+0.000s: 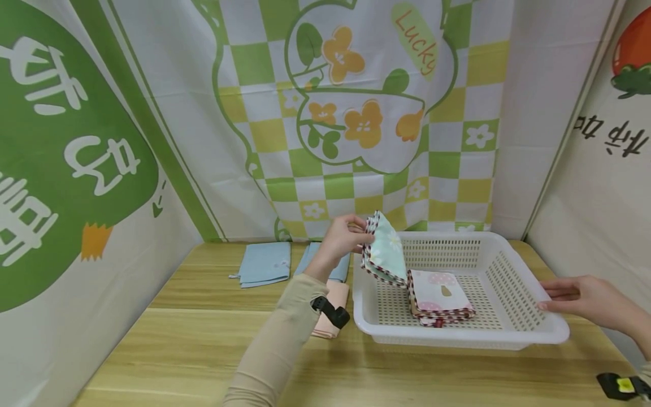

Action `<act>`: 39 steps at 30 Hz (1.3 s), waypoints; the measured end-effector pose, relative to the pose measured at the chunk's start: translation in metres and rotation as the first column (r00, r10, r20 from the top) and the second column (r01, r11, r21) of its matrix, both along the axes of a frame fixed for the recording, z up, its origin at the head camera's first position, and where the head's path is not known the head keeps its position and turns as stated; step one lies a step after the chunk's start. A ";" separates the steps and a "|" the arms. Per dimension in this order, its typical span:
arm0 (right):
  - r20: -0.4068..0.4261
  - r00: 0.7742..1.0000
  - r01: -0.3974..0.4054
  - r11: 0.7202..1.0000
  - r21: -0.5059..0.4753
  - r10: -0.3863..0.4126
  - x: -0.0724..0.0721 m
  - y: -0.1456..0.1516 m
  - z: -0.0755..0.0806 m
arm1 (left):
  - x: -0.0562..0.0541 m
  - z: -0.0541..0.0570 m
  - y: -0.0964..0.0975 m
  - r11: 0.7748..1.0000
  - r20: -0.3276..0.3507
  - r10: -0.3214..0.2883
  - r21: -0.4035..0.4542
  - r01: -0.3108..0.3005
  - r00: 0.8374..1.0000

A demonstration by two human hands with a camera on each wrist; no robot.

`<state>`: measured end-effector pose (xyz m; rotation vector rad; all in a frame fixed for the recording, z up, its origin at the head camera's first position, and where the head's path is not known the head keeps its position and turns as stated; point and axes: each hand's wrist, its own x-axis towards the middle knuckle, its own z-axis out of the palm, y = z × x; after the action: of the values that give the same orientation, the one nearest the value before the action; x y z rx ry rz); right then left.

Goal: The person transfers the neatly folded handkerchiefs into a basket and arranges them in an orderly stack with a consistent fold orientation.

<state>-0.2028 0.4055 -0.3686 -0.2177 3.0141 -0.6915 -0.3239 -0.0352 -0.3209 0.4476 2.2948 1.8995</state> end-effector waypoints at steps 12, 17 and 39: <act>-0.001 1.000 0.010 1.000 0.022 -0.010 0.000 0.000 0.001 | -0.006 -0.003 0.011 1.000 0.038 -0.009 0.001 0.009 0.999; 0.000 1.000 0.005 1.000 0.019 -0.005 0.000 0.001 0.001 | -0.009 -0.004 0.016 1.000 0.039 -0.017 0.015 0.016 0.999; -0.009 1.000 -0.004 1.000 0.018 0.005 0.000 0.000 0.000 | -0.015 -0.007 0.035 0.999 0.079 -0.041 -0.011 0.042 0.996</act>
<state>-0.2031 0.4055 -0.3687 -0.2276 3.0264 -0.6652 -0.3388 -0.0004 -0.3278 0.4082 2.2290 1.8476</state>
